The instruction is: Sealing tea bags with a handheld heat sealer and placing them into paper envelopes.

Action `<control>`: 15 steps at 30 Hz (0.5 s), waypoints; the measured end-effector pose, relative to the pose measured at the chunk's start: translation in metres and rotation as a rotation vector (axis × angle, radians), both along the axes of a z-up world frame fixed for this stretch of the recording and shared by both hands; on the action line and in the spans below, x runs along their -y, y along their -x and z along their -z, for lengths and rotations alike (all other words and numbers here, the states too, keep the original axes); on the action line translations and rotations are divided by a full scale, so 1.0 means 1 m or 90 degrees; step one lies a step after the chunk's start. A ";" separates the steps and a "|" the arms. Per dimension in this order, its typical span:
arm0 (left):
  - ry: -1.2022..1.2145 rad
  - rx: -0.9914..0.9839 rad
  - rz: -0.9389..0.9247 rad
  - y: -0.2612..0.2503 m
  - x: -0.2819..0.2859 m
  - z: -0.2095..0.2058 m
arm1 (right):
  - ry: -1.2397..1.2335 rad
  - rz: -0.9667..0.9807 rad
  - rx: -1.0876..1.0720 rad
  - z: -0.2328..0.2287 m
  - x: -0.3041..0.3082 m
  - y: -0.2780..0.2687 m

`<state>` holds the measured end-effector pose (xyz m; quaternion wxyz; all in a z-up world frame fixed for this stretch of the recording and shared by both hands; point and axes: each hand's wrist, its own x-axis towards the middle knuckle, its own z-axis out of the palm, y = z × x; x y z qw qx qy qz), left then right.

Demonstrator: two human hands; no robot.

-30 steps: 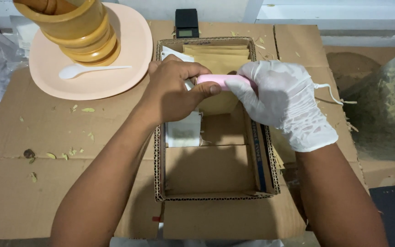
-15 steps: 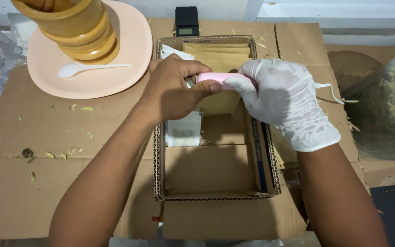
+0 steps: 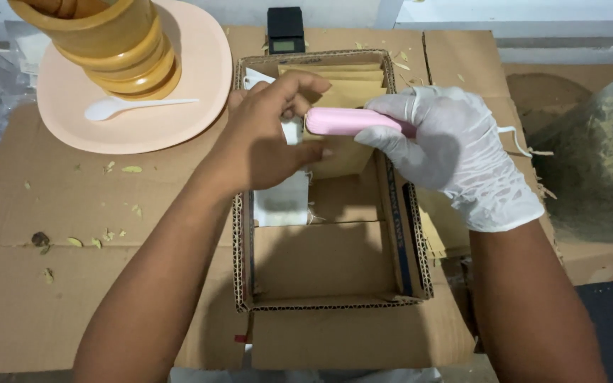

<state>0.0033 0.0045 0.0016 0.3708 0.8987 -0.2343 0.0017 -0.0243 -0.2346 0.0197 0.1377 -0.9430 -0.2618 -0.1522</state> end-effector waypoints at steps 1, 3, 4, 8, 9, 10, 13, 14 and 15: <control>0.000 0.002 0.000 0.001 0.000 -0.002 | 0.000 0.000 0.002 0.000 0.000 -0.001; 0.008 -0.042 -0.023 0.000 0.002 -0.007 | 0.007 -0.039 0.053 0.000 0.002 -0.005; 0.009 -0.044 -0.023 0.000 0.003 -0.012 | 0.008 -0.040 0.051 -0.004 0.002 -0.005; -0.022 -0.179 -0.061 0.001 0.012 -0.035 | 0.018 -0.024 -0.007 -0.017 0.002 -0.011; -0.026 -0.237 -0.075 0.002 0.016 -0.042 | 0.047 -0.001 -0.049 -0.021 0.003 -0.013; -0.026 -0.244 -0.068 0.000 0.018 -0.043 | 0.048 0.006 -0.056 -0.022 0.008 -0.015; -0.019 -0.251 -0.098 -0.009 0.022 -0.047 | 0.057 0.048 -0.059 -0.030 0.019 -0.023; -0.024 -0.237 -0.110 -0.012 0.023 -0.045 | 0.042 0.070 -0.096 -0.033 0.020 -0.023; -0.029 -0.223 -0.122 -0.015 0.023 -0.042 | 0.026 0.093 -0.133 -0.035 0.022 -0.024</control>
